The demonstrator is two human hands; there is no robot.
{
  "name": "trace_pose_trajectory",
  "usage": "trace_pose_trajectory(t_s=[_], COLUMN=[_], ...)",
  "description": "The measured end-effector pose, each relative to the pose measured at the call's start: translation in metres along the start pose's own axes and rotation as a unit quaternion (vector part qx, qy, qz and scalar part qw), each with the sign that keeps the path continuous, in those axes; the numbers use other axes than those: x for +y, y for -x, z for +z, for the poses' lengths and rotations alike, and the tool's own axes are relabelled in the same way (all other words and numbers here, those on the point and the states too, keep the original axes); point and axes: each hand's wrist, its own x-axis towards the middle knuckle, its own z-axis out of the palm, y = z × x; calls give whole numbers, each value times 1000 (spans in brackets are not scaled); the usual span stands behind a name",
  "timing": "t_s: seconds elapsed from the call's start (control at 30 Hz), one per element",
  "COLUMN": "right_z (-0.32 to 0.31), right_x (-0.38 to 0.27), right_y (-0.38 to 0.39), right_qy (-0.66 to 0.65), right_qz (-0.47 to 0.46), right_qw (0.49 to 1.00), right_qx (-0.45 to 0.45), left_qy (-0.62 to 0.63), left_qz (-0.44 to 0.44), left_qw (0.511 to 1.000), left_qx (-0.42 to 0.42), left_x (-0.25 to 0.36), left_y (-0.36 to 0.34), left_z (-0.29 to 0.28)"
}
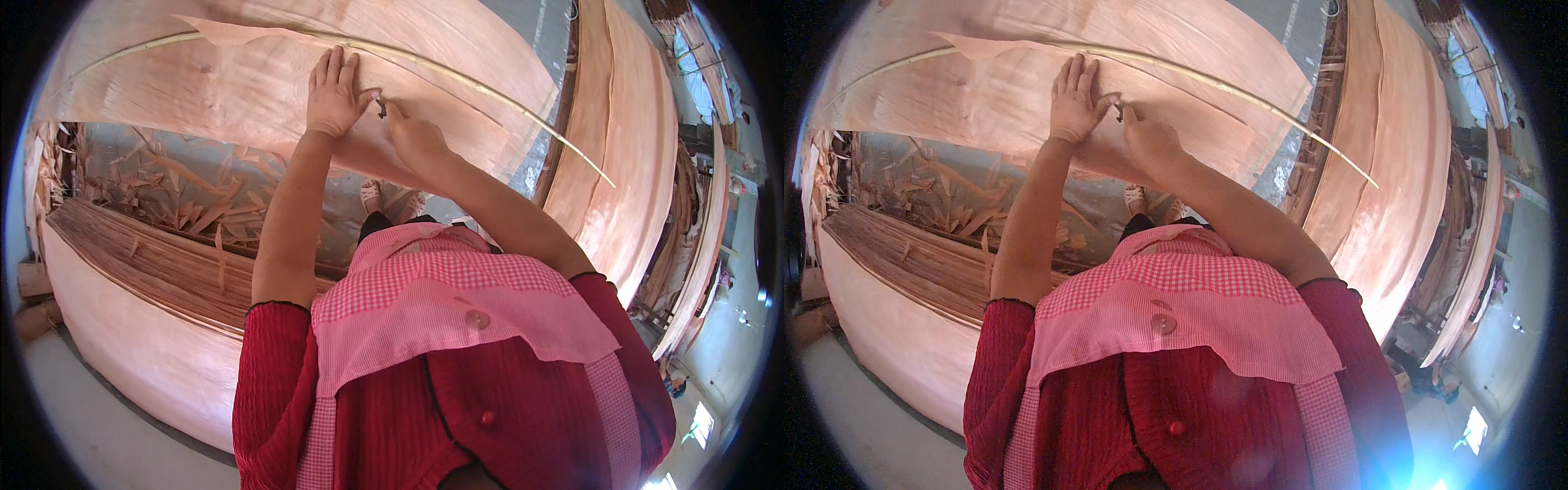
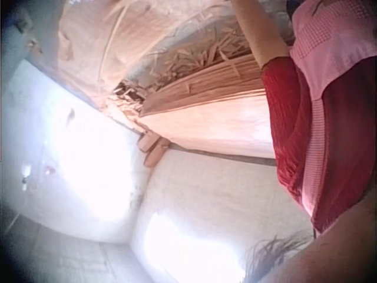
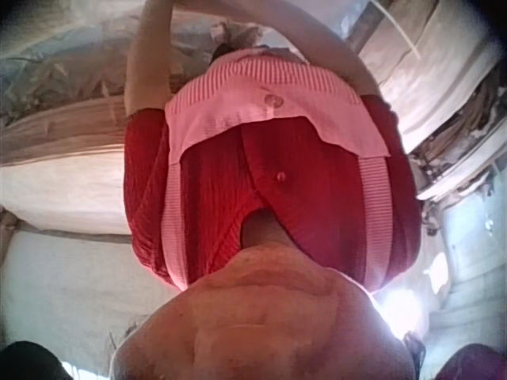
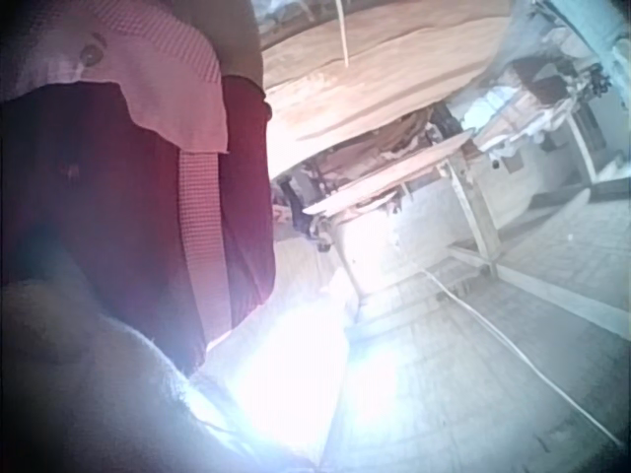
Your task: The person repairs thin wood veneer sheets by using a utility knife to cut away damaged sections along a curved template, applying small pieces of white adhesive tape to join veneer sections, and then moving the repaired sheets onto a large stack.
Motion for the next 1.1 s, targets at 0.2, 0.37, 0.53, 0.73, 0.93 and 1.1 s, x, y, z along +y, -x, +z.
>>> trace_pose_trajectory(t_s=[0.2, 0.37, 0.53, 0.73, 0.93, 1.1], right_z=[2, -11, -17, -30, -30, -61], right_x=[9, 19, 33, 41, 46, 99], right_y=[16, 23, 15, 29, 26, 57], right_qy=[6, 45, 59, 84, 104, 96], right_qz=[-36, -26, -73, -82, -62, -93], right_qw=[998, 998, 995, 993, 992, 990], right_qx=[47, -26, 16, 26, -31, -30], left_qy=[-26, 7, 65, 101, 102, 92], left_qz=[5, 58, -28, -65, -44, -22], left_qw=[1000, 997, 997, 992, 993, 994], left_qx=[8, -45, 17, 25, 31, 61], left_x=[2, 17, 45, 54, 55, 52], left_y=[1, 7, 17, 20, 20, 22], left_z=[0, -5, 7, 5, 9, 10])
